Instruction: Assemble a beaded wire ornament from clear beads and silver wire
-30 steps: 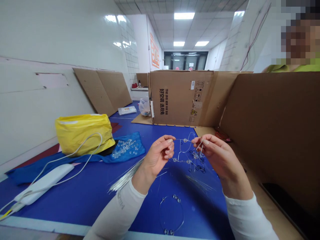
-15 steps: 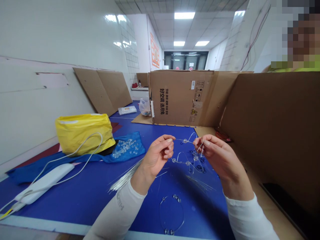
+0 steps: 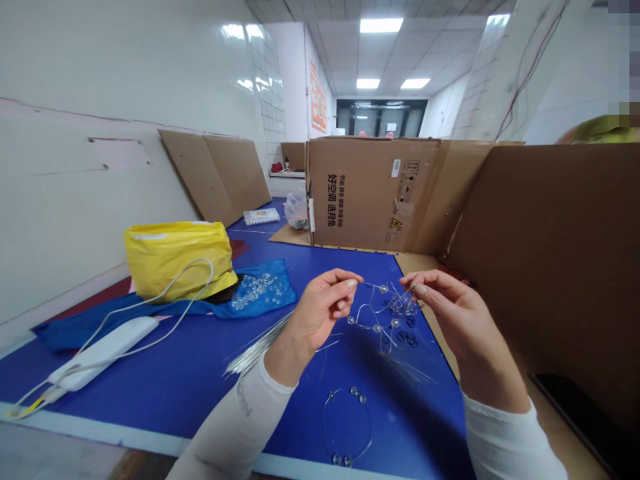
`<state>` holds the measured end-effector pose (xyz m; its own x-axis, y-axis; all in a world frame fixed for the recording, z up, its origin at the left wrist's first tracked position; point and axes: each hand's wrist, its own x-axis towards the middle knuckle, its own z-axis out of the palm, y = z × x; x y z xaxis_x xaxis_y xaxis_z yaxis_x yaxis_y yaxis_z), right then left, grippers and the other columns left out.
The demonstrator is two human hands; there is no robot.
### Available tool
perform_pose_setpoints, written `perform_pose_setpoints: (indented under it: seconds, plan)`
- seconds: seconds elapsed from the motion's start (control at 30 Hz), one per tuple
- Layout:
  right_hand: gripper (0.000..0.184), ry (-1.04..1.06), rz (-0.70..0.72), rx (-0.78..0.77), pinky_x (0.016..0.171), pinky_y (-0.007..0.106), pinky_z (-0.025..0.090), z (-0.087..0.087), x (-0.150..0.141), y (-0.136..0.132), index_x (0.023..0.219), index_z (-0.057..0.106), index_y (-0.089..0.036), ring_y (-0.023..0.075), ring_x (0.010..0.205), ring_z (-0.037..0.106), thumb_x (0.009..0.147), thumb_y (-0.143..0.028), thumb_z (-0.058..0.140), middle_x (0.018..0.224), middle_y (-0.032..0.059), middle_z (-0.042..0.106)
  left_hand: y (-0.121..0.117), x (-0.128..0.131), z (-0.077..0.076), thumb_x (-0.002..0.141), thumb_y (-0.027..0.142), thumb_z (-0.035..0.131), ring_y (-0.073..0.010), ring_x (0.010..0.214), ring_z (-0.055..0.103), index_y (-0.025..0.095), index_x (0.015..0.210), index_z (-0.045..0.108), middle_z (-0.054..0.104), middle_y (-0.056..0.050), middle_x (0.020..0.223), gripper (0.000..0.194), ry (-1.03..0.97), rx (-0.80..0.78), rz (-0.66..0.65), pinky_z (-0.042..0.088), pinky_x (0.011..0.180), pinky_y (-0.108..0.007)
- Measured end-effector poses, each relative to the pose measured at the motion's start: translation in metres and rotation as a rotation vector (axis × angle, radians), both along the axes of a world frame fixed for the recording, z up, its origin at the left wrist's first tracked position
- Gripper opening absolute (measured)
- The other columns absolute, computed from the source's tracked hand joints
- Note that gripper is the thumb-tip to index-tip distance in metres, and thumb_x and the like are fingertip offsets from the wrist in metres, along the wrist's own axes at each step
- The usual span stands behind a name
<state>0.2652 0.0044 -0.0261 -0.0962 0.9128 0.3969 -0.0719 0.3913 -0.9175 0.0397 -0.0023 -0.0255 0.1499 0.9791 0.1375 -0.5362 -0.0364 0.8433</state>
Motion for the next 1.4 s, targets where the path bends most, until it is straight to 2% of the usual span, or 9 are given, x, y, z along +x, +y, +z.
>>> perform_pose_setpoints:
  seconds: [0.1,0.27,0.4,0.57,0.7,0.8,0.93,1.1,1.4]
  plan:
    - [0.011,-0.021,-0.015,0.056,0.085,0.035,0.049,0.002,-0.004,-0.008,0.085,0.076,-0.028,0.0227,0.099,0.063,0.088,-0.039,0.078,0.107,0.0046,0.075,0.000,0.001,-0.001,0.067,0.023,0.088,-0.0044,0.049,0.041,0.013,0.080,0.079,0.054,0.002,0.059,0.019,0.046,0.002,0.003,0.021,0.043,-0.017]
    - [0.010,-0.095,0.054,0.089,0.096,0.039,0.047,0.005,-0.014,-0.018,0.085,0.073,-0.028,0.0253,0.110,0.066,0.091,-0.036,0.075,0.116,0.0043,0.076,-0.001,0.003,-0.003,0.074,0.027,0.086,-0.0056,0.052,0.044,0.013,0.084,0.081,0.059,0.000,0.064,0.018,0.134,0.049,-0.038,0.026,0.046,-0.019]
    - [0.010,-0.110,0.068,0.081,0.093,0.039,0.047,0.000,-0.016,-0.011,0.085,0.074,-0.029,0.0244,0.104,0.066,0.090,-0.038,0.075,0.111,0.0037,0.077,-0.002,0.003,-0.004,0.082,0.030,0.079,-0.0073,0.057,0.050,0.013,0.094,0.082,0.064,-0.004,0.074,0.020,0.182,0.083,-0.086,0.034,0.051,-0.021]
    - [0.010,-0.125,0.058,0.073,0.091,0.037,0.046,-0.008,-0.014,-0.001,0.089,0.075,-0.028,0.0221,0.100,0.066,0.090,-0.038,0.074,0.104,0.0025,0.076,-0.004,0.002,-0.004,0.086,0.026,0.072,-0.0084,0.061,0.052,0.012,0.102,0.081,0.067,-0.005,0.080,0.023,0.248,0.119,-0.111,0.039,0.055,-0.022]
    - [0.015,-0.204,0.032,0.059,0.076,0.034,0.045,-0.008,-0.015,-0.001,0.088,0.074,-0.025,0.0189,0.081,0.060,0.089,-0.040,0.073,0.088,0.0017,0.071,-0.006,0.002,-0.003,0.086,0.022,0.070,-0.0098,0.066,0.057,0.012,0.109,0.077,0.069,-0.006,0.088,0.026,0.279,0.169,-0.122,0.046,0.061,-0.025]
    - [0.017,-0.218,0.021,0.036,0.070,0.032,0.043,-0.006,-0.016,-0.004,0.085,0.072,-0.024,0.0174,0.075,0.056,0.088,-0.041,0.072,0.083,0.0014,0.068,-0.006,0.002,-0.004,0.085,0.017,0.071,-0.0110,0.071,0.063,0.012,0.113,0.071,0.069,-0.005,0.094,0.028,0.302,0.215,-0.113,0.052,0.070,-0.029]
    - [0.019,-0.171,0.043,0.020,0.068,0.032,0.044,-0.006,-0.015,-0.003,0.085,0.072,-0.023,0.0172,0.073,0.055,0.086,-0.042,0.073,0.081,0.0018,0.066,-0.004,0.001,-0.006,0.085,0.018,0.074,-0.0143,0.078,0.069,0.013,0.110,0.068,0.068,-0.005,0.095,0.027,0.307,0.247,-0.075,0.055,0.080,-0.033]
    - [0.021,-0.144,0.063,-0.010,0.066,0.031,0.043,-0.009,-0.014,0.000,0.085,0.073,-0.023,0.0164,0.071,0.054,0.085,-0.044,0.076,0.081,0.0022,0.067,-0.004,0.000,-0.004,0.083,0.022,0.076,-0.0131,0.074,0.068,0.013,0.100,0.070,0.071,-0.003,0.086,0.020,0.387,0.222,-0.041,0.054,0.078,-0.031]
    - [0.021,-0.112,0.054,-0.034,0.070,0.032,0.045,-0.013,-0.021,0.002,0.083,0.074,-0.023,0.0171,0.074,0.057,0.082,-0.043,0.079,0.082,0.0024,0.069,-0.003,0.000,-0.006,0.090,0.028,0.071,-0.0114,0.068,0.067,0.016,0.100,0.072,0.073,-0.003,0.086,0.017,0.483,0.251,-0.016,0.053,0.074,-0.029]
